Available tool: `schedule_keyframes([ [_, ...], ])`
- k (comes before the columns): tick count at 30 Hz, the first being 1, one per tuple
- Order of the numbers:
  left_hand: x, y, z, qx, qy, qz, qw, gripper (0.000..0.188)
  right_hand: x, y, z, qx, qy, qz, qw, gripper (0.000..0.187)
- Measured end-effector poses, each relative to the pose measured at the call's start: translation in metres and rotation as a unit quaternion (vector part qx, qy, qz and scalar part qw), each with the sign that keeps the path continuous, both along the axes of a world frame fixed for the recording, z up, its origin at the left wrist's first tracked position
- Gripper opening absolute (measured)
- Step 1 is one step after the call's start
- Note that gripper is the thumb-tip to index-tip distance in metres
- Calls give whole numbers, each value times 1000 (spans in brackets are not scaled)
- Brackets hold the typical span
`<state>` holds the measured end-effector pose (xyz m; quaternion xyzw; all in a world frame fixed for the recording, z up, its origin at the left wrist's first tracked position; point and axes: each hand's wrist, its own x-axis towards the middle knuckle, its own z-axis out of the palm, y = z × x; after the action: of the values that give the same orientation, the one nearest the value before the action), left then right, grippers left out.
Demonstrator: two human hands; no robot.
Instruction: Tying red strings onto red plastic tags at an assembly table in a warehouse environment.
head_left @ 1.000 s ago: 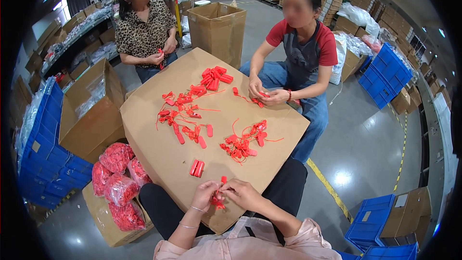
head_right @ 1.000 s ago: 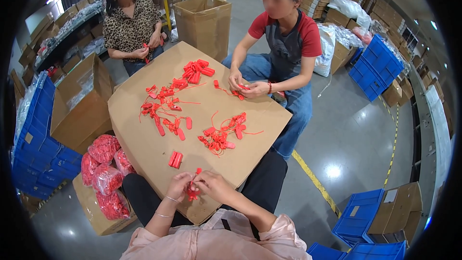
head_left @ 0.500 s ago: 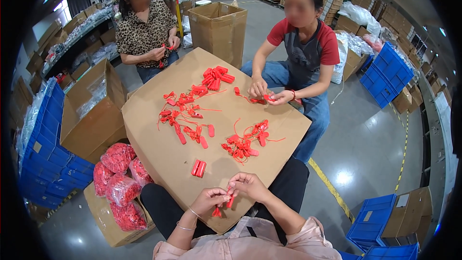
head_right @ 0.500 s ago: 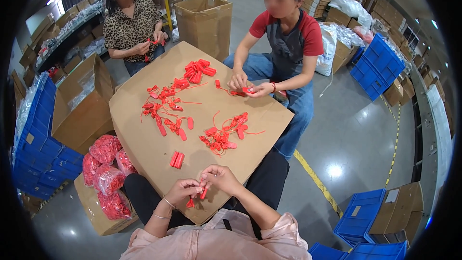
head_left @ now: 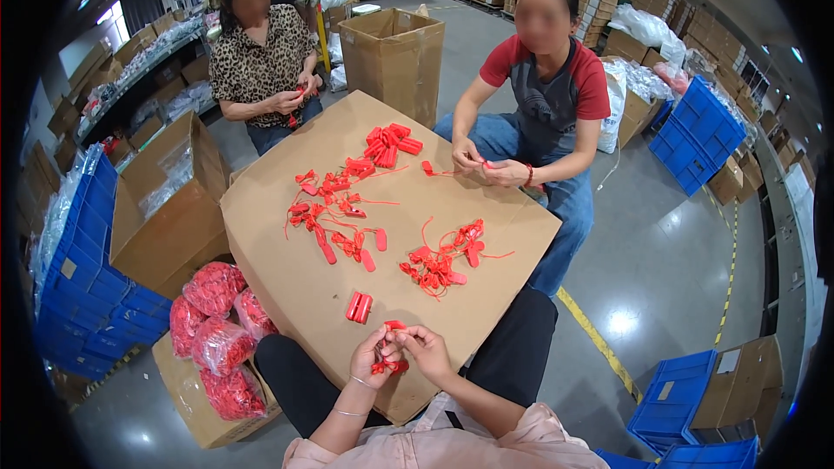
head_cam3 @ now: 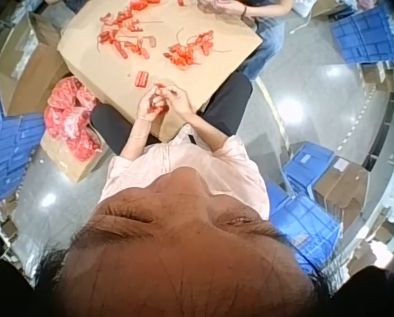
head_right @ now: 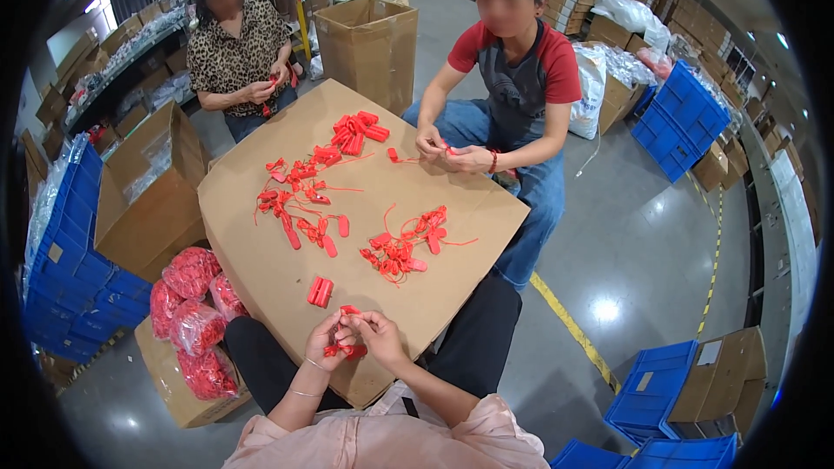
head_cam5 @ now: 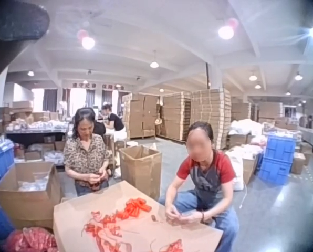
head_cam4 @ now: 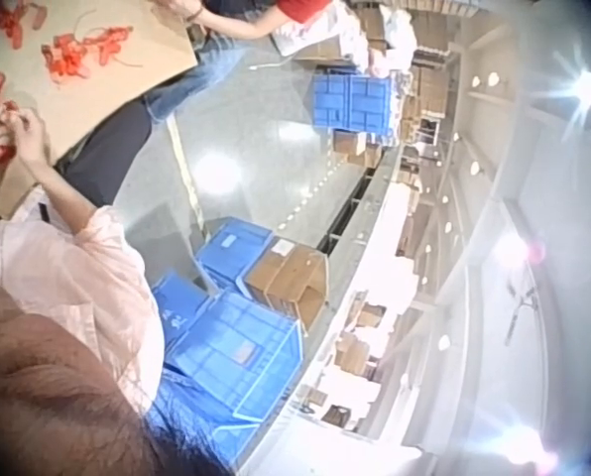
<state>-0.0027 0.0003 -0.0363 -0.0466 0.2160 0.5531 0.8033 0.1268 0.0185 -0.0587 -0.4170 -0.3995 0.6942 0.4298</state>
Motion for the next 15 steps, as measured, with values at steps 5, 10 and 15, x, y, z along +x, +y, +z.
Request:
schedule_keyframes([
  [5,4,-2,0,33,173,51,983,15,11,11,21,463,-288,-27,838,14],
  [10,15,-4,15,26,331,83,940,9,20,19,63,546,-350,-2,761,17],
  [15,14,-4,9,53,444,76,891,6,27,28,60,580,-349,44,735,18],
])
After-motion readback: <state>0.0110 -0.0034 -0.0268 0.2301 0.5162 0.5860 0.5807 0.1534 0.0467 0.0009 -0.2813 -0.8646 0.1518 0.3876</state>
